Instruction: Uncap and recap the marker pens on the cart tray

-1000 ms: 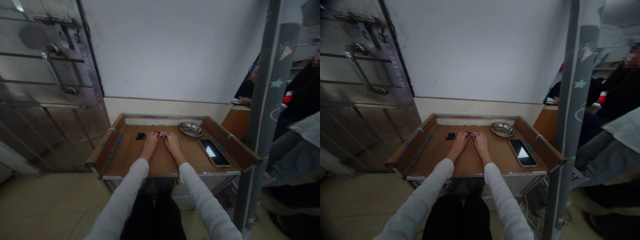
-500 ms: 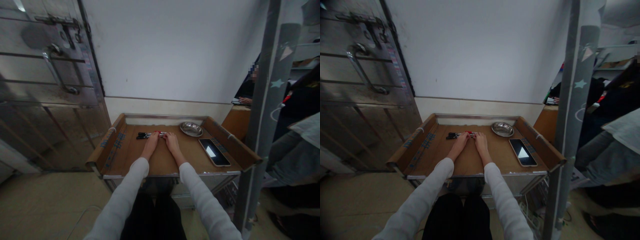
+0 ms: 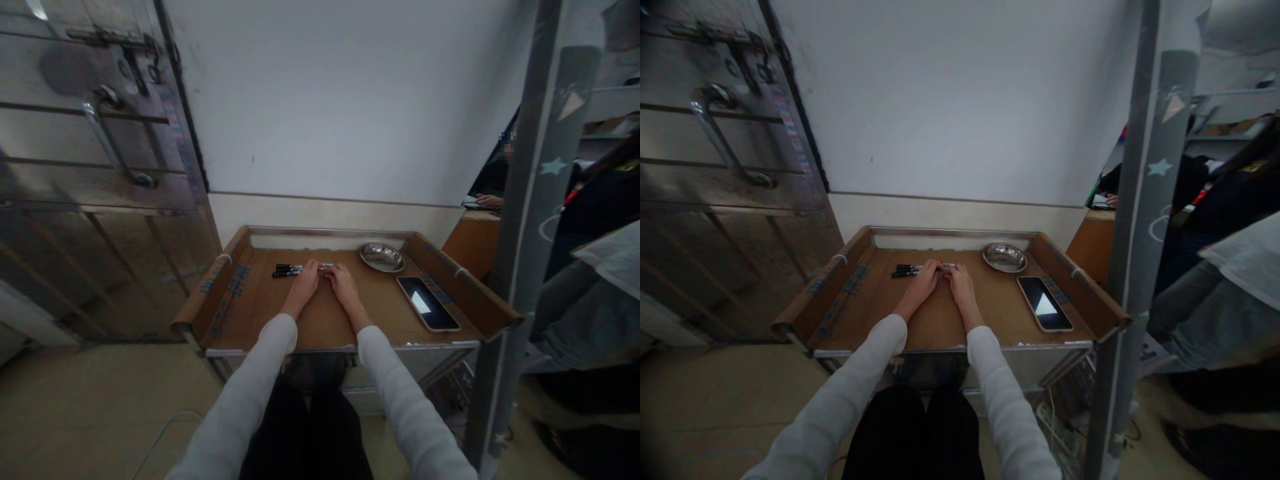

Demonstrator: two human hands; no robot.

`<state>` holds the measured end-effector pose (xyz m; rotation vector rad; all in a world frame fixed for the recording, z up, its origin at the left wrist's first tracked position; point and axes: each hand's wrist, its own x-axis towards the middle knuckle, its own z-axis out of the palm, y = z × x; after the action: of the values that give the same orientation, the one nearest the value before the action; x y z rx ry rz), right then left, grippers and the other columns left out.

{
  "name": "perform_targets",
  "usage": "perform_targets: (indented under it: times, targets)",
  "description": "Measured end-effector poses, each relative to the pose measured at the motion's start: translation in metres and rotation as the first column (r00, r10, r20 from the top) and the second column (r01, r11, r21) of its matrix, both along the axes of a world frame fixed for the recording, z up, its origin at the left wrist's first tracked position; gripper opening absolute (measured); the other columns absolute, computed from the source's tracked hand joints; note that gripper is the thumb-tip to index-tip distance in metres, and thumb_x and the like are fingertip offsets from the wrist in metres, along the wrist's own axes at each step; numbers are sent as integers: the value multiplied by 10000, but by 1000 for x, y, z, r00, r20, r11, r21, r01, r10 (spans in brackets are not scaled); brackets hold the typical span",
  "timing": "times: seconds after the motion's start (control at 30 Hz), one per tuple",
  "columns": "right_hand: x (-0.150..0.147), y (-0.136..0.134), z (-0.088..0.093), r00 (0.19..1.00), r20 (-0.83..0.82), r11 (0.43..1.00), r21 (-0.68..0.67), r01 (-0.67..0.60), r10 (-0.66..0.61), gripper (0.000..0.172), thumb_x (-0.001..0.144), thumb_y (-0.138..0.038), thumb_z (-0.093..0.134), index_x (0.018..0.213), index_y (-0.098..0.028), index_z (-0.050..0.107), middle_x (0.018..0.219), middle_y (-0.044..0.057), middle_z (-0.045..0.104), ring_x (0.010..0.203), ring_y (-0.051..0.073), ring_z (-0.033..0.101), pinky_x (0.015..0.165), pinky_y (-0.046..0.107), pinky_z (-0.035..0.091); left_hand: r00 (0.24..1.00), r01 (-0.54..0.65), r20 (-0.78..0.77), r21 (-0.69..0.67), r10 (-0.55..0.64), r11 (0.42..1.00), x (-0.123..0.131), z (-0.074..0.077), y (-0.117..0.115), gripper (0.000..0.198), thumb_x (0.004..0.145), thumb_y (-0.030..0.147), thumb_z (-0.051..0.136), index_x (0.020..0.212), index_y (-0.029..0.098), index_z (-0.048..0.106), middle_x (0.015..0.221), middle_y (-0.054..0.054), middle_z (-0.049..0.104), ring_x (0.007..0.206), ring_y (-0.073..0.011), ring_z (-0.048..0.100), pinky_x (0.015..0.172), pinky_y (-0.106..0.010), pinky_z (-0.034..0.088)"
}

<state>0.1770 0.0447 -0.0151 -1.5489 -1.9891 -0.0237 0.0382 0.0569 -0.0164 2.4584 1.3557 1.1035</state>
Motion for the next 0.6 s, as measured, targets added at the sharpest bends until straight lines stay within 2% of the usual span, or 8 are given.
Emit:
perform_targets:
  times: [0.07,0.13,0.3,0.43,0.6]
  targets:
    - [3,-4,2,995,-14,995,18,95,-95,192,881,-195,476,970,-189,646,987,76,628,937,179,539,836,276,385,997,-17,-69,51,20,999,0,0,-1,311,847,58,381,1115,134,520,1198,-121,544,1161,-194,469,999,-366,374]
    - [6,-9,5,980,-22,979,29,200,-199,200,888,-210,465,981,-199,643,962,74,636,912,185,544,812,285,378,991,-19,-132,72,28,997,0,0,-3,324,855,91,411,1153,149,522,1211,-107,549,1197,-200,435,1023,-375,342]
    - [13,-17,6,936,23,936,-18,352,-351,194,880,-199,473,952,-198,653,915,86,665,871,197,556,773,300,355,971,-40,-235,54,52,998,1,4,-9,243,873,274,491,1081,189,586,1085,-85,599,1075,-225,469,950,-394,362]
    - [11,-20,7,949,46,949,-32,313,-311,184,876,-222,486,951,-216,654,930,73,673,889,200,562,784,302,355,970,-22,-242,48,33,999,1,9,-13,204,875,302,497,992,186,619,1053,-76,606,1041,-222,472,924,-372,358]
    - [5,-23,5,992,-54,992,27,119,-118,237,883,-199,433,1032,-206,616,995,68,667,951,200,569,853,321,378,976,-36,-212,71,50,997,0,13,-16,204,899,240,455,1047,196,589,1061,-67,591,1031,-191,502,903,-342,357]
